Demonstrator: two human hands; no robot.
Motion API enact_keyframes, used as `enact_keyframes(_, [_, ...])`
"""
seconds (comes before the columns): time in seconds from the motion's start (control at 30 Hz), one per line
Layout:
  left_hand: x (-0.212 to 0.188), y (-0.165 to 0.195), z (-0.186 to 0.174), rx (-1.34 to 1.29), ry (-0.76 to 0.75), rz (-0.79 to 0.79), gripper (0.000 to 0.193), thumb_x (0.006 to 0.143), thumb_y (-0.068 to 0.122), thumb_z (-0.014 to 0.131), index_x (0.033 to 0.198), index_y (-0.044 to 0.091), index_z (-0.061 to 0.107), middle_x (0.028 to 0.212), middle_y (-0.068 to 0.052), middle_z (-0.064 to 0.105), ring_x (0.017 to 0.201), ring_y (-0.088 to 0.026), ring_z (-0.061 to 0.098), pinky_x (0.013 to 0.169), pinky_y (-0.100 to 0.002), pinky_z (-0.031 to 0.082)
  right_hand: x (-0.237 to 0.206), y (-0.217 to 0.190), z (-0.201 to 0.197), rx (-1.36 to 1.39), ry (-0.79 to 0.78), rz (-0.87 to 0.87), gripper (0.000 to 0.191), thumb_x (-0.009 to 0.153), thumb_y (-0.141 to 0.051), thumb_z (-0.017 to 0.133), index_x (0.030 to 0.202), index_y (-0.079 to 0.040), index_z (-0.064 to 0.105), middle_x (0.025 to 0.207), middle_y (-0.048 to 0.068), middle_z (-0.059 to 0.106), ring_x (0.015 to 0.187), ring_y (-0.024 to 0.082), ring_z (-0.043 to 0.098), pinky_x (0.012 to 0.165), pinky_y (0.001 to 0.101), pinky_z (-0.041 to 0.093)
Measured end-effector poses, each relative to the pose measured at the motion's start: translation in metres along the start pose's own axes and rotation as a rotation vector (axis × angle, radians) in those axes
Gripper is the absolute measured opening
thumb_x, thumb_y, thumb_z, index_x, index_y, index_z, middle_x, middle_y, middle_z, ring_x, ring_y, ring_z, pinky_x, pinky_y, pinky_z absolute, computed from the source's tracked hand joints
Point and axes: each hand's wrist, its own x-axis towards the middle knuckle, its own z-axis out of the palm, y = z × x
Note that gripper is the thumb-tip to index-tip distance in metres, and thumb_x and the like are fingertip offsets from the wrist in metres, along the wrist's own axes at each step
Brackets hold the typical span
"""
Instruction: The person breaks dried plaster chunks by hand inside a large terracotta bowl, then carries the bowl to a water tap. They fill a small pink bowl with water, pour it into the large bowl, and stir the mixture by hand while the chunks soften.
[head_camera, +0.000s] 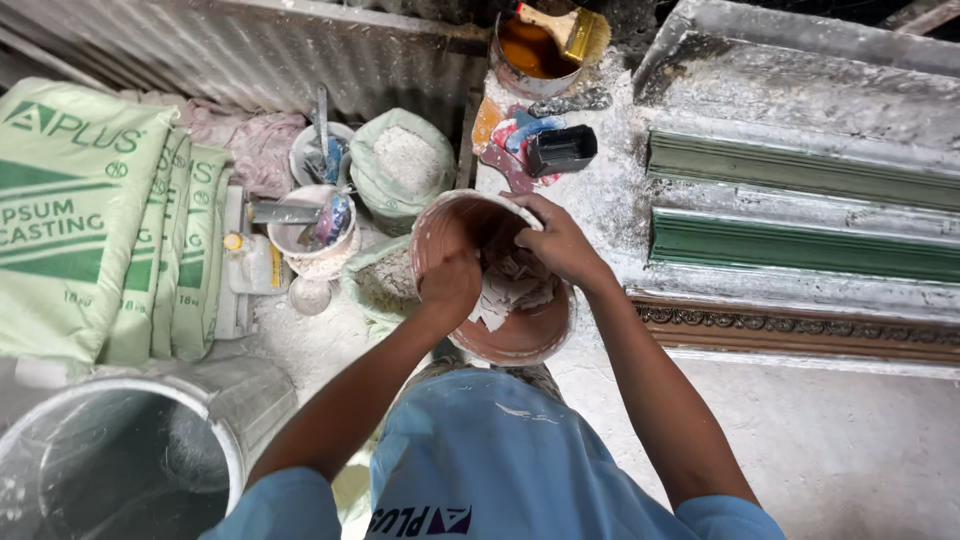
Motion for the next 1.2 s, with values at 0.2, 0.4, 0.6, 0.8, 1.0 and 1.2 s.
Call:
enact_keyframes(0.2, [0.017, 0.042, 0.018, -0.743, -0.279, -0.208, 0.025, 0.096, 0.013, 0.052, 0.114, -0.002, 0.059, 0.099, -0.031, 0.070, 0.081, -0.042, 0.073, 0.068, -0.051, 0.057, -0.019, 0.010, -0.010, 0.021, 0.033, -0.007, 0.057, 0.078, 0.002, 0.060, 0.134, -0.006, 0.062, 0.117, 0.009, 0.067, 0.102, 0.015, 0.063, 0.092, 0.0304, 0.053])
enact_keyframes(0.4, [-0.013, 0.076, 0.028, -0.429, -0.379, 0.047, 0.023, 0.097, 0.017, 0.052, 0.101, 0.003, 0.070, 0.096, -0.027, 0.074, 0.083, -0.039, 0.074, 0.066, -0.051, 0.055, -0.022, 0.009, 0.009, -0.261, 0.070, -0.366, 0.059, 0.073, 0.005, 0.057, 0.132, -0.003, 0.060, 0.142, 0.012, 0.063, 0.133, 0.029, 0.055, 0.116, 0.0381, 0.038])
enact_keyframes(0.6, [0.010, 0.050, 0.001, -0.175, -0.577, -0.007, 0.025, 0.094, 0.023, 0.056, 0.106, 0.007, 0.071, 0.099, -0.020, 0.075, 0.089, -0.037, 0.077, 0.071, -0.051, 0.061, -0.018, -0.009, 0.007, -0.238, -0.089, -0.288, 0.062, 0.071, 0.004, 0.056, 0.131, -0.004, 0.065, 0.138, 0.011, 0.065, 0.135, 0.025, 0.057, 0.120, 0.0366, 0.037])
enact_keyframes(0.8, [0.003, 0.078, -0.011, -0.040, -0.385, 0.039, 0.027, 0.094, 0.022, 0.057, 0.105, 0.007, 0.077, 0.108, -0.017, 0.073, 0.102, -0.036, 0.072, 0.080, -0.051, 0.057, -0.012, -0.015, 0.012, -0.143, -0.041, -0.168, 0.058, 0.073, 0.004, 0.056, 0.130, -0.004, 0.064, 0.143, 0.010, 0.063, 0.133, 0.022, 0.058, 0.114, 0.0340, 0.042])
enact_keyframes(1.0, [0.013, 0.067, -0.039, 0.128, -0.406, 0.191, 0.021, 0.092, 0.017, 0.063, 0.103, 0.006, 0.078, 0.100, -0.016, 0.075, 0.097, -0.033, 0.075, 0.076, -0.047, 0.059, -0.002, -0.016, 0.001, -0.126, -0.036, -0.077, 0.061, 0.074, 0.003, 0.059, 0.134, -0.006, 0.063, 0.136, 0.012, 0.065, 0.119, 0.023, 0.061, 0.104, 0.0345, 0.046])
enact_keyframes(1.2, [-0.009, 0.113, -0.017, 0.387, -0.069, 0.241, 0.014, 0.088, 0.018, 0.066, 0.090, 0.016, 0.080, 0.085, -0.003, 0.076, 0.086, -0.023, 0.069, 0.069, -0.042, 0.051, 0.000, -0.011, -0.002, -0.094, -0.026, -0.085, 0.059, 0.075, 0.003, 0.056, 0.133, -0.006, 0.064, 0.133, 0.007, 0.067, 0.117, 0.016, 0.063, 0.103, 0.0305, 0.049])
